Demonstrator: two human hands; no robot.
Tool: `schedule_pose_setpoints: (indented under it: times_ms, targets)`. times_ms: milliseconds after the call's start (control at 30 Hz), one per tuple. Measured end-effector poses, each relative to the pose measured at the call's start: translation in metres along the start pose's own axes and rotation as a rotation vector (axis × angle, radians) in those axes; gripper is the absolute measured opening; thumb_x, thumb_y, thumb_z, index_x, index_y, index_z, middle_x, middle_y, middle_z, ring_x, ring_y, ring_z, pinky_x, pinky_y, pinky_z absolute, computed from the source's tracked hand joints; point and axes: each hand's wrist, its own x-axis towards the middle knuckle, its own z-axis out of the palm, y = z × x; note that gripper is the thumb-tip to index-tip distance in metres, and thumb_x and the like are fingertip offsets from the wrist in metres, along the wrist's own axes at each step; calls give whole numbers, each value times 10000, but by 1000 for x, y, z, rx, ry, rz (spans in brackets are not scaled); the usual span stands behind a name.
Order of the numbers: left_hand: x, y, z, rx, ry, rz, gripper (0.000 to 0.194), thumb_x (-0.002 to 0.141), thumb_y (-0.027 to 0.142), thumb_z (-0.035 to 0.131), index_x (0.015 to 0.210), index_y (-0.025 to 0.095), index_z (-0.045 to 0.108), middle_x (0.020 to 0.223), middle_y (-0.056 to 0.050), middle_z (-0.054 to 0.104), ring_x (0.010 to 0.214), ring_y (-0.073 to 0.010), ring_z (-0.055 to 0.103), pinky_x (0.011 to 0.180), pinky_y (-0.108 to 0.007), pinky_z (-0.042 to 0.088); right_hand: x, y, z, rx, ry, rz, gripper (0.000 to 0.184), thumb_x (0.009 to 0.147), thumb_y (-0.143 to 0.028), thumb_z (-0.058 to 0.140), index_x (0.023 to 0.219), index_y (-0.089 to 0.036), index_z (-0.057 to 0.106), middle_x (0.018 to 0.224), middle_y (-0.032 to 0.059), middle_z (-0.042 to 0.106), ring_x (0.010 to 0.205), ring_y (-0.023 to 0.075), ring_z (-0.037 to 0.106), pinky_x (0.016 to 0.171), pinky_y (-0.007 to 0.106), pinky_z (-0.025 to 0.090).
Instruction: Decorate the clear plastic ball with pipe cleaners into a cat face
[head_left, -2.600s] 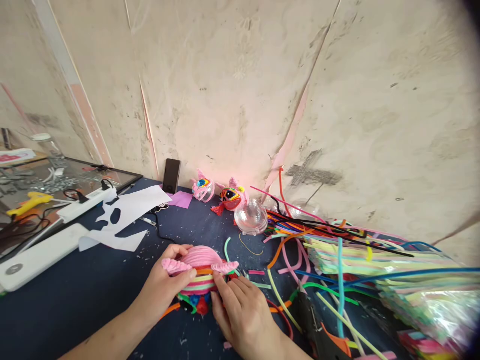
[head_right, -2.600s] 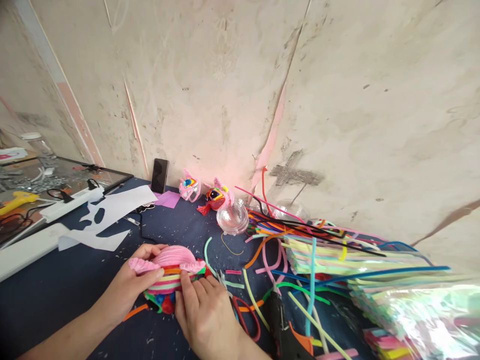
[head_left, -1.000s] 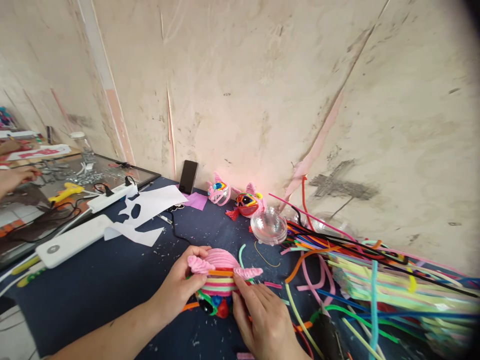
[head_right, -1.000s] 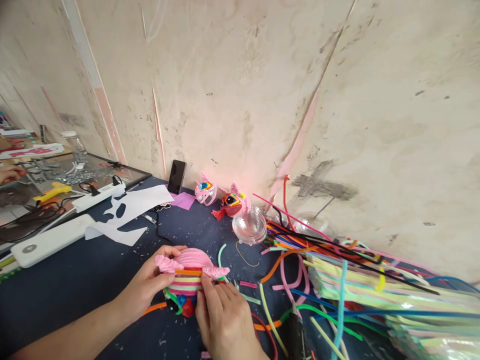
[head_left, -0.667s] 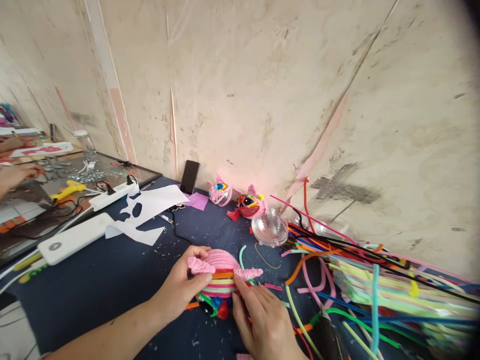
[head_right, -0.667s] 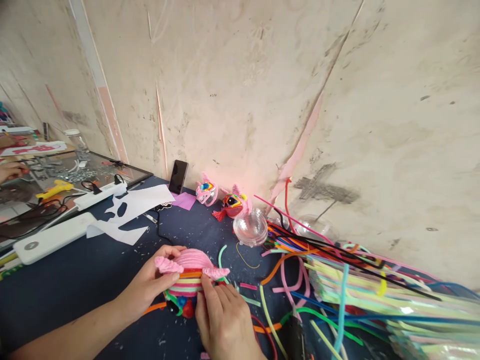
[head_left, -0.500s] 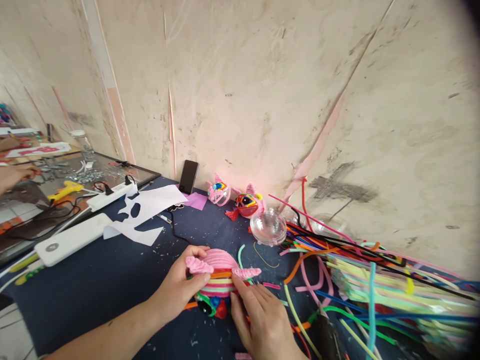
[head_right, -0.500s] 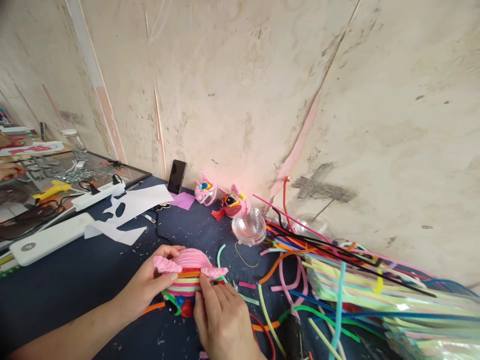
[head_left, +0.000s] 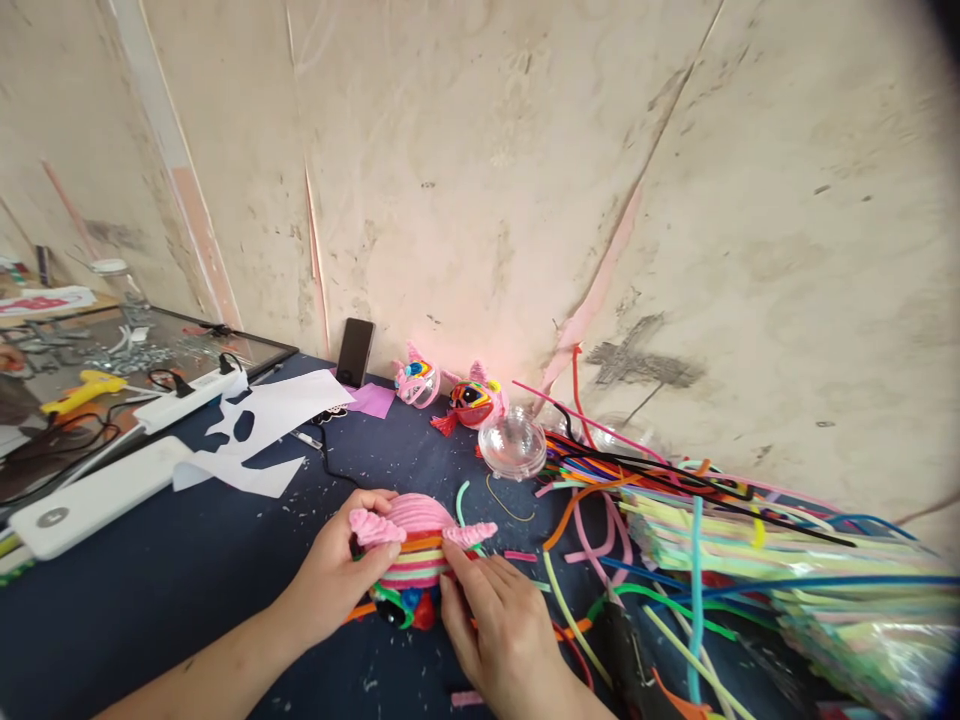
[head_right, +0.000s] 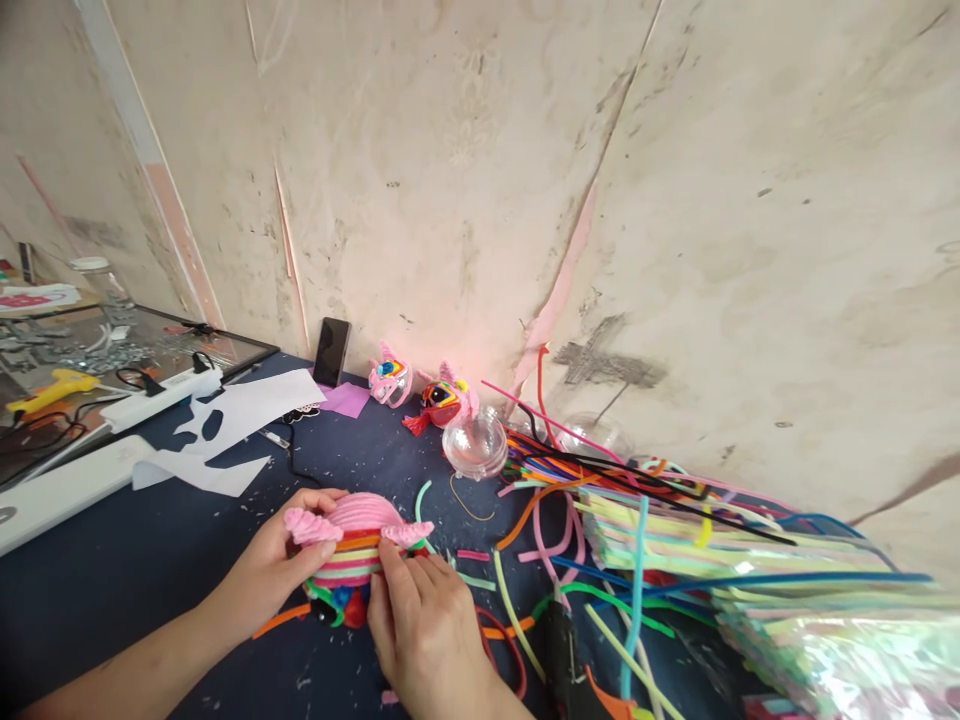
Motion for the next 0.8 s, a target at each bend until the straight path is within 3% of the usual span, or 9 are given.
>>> schedule_pose_setpoints:
  times_ms: [233,667,800]
  targets:
    - [0,4,1,98,69,30,180,752,301,612,890,194,571,1139,-103,615,1105,-277,565,962,-410,430,-1,-1,-1,13,-10,9,225,904,-114,450,1101,-56,544,683,70,666,562,180,620,585,330,519]
    - [4,3,1,203,91,18,212,762,356,597,895,193,575,1142,-110,637,1084,-277,597,909,-396,496,5,4,-6,1,8,47,244,911,-126,422,1104,-63,556,687,68,660,563,171,584,561,301,474]
    - [3,-7,-4,268,111,59,277,730,413,628,904,201,588,1126,-104,653,1048,-280,619,895,-384,515,8,7,-11,-58,-82,56,252,907,-119,397,1098,-96,559,679,39,637,574,164,574,548,294,445]
